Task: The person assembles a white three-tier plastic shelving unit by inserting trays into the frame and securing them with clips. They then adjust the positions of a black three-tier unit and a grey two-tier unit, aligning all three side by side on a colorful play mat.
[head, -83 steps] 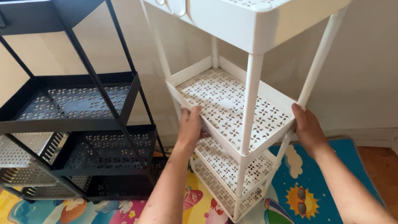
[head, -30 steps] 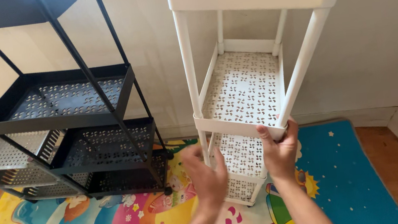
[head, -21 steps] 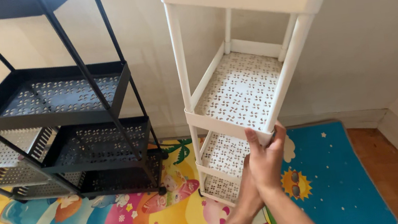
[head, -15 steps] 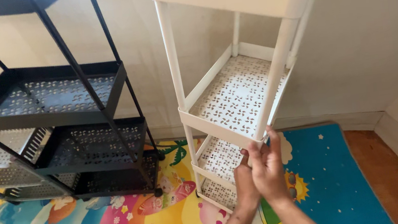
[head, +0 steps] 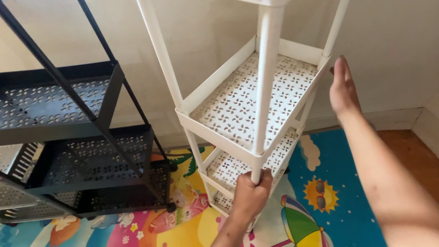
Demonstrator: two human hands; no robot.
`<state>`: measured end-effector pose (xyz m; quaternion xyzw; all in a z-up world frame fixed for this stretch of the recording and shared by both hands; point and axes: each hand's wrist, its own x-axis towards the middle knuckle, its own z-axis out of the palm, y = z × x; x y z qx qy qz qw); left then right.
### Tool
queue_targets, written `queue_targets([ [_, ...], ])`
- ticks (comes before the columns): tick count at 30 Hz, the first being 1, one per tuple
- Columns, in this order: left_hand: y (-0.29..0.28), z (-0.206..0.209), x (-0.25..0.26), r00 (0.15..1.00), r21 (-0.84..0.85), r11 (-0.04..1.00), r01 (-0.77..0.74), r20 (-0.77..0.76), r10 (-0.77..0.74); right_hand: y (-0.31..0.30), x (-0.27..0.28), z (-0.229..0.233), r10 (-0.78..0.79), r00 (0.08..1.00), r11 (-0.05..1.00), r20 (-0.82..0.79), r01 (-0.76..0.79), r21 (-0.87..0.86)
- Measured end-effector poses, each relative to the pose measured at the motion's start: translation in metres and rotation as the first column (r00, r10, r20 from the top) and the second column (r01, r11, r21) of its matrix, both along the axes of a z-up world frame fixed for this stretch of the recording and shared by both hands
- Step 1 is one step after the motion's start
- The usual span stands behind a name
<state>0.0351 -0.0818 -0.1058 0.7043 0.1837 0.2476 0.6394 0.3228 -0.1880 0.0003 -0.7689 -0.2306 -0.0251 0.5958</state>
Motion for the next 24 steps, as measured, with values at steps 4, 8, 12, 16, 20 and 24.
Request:
queue_targets([
  [4, 0.025, -0.013, -0.001, 1.000, 0.068, 0.997, 0.029, -0.005, -0.029, 0.013, 0.030, 0.001, 0.136, 0.952, 0.991, -0.273, -0.130, 0.040],
  [8, 0.059, -0.018, -0.005, 1.000, 0.148, 0.989, -0.019, -0.011, 0.021, 0.021, 0.034, -0.009, 0.116, 0.980, 0.993, -0.160, -0.111, 0.036],
  [12, 0.080, -0.021, -0.006, 0.997, 0.141, 0.988, -0.064, -0.030, 0.069, 0.010, 0.018, -0.023, 0.138, 0.988, 0.980, -0.062, -0.128, 0.152],
  [16, 0.096, -0.014, 0.002, 0.987, 0.156, 0.975, -0.157, -0.020, 0.162, -0.003, -0.001, -0.019, 0.098, 0.992, 0.975, -0.077, -0.080, 0.208],
  [20, 0.120, -0.012, 0.003, 0.969, 0.113, 0.966, -0.232, -0.061, 0.239, -0.003, -0.020, -0.023, 0.095, 0.994, 0.965, -0.053, -0.078, 0.251],
  [24, 0.143, -0.014, 0.009, 0.955, 0.146, 0.953, -0.267, -0.090, 0.281, -0.002, -0.036, -0.027, 0.080, 0.997, 0.958, -0.004, -0.076, 0.278],
])
